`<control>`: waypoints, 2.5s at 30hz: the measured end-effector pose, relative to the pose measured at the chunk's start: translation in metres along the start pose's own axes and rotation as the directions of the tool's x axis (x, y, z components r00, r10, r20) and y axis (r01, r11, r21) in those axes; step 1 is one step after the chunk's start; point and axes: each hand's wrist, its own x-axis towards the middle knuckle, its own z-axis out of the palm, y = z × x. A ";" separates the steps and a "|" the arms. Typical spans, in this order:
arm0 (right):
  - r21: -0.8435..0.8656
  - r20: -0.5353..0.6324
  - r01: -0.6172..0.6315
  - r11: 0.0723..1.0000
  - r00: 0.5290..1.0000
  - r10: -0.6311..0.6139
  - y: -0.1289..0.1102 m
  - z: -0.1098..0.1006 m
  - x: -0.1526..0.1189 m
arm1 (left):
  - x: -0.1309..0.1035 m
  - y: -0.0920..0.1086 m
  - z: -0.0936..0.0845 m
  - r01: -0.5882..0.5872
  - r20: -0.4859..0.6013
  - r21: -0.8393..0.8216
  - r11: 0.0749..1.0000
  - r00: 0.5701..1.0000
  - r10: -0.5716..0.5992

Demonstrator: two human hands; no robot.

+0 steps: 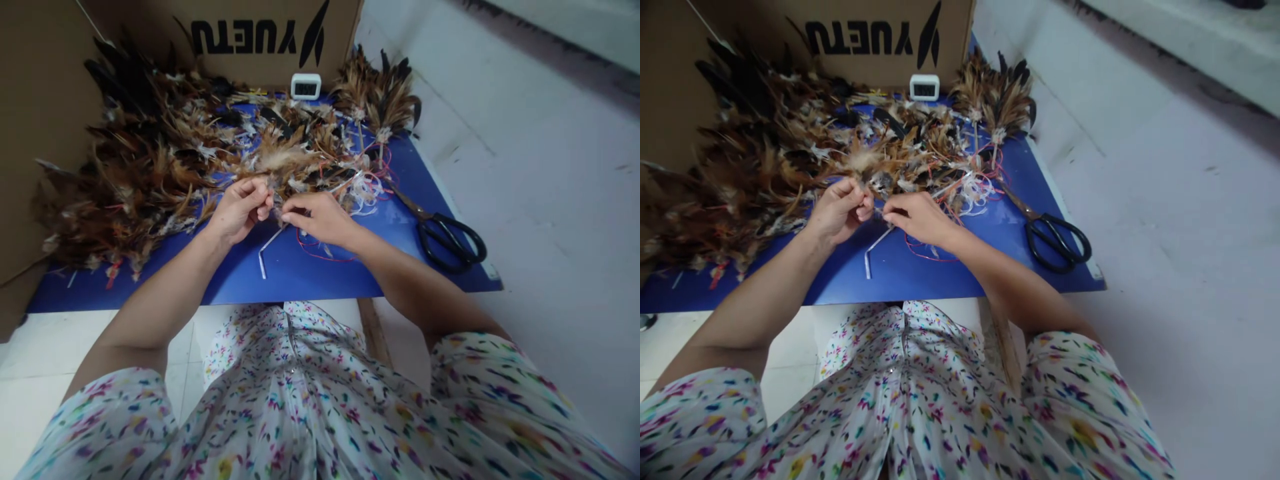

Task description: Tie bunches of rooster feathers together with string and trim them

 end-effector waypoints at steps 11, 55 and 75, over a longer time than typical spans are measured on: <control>0.600 -0.138 -0.017 0.800 0.983 0.124 -0.002 -0.018 -0.003 | 0.002 -0.006 -0.011 -0.053 0.090 0.109 0.993 0.995 0.043; 0.121 -0.521 -0.047 0.992 0.847 0.103 -0.012 0.004 -0.010 | -0.007 -0.013 0.002 -0.369 0.104 0.786 0.496 0.870 0.483; 0.008 -0.533 -0.048 0.999 0.845 0.045 -0.017 0.006 -0.011 | -0.008 -0.016 0.003 -0.334 0.078 0.787 0.518 0.888 0.454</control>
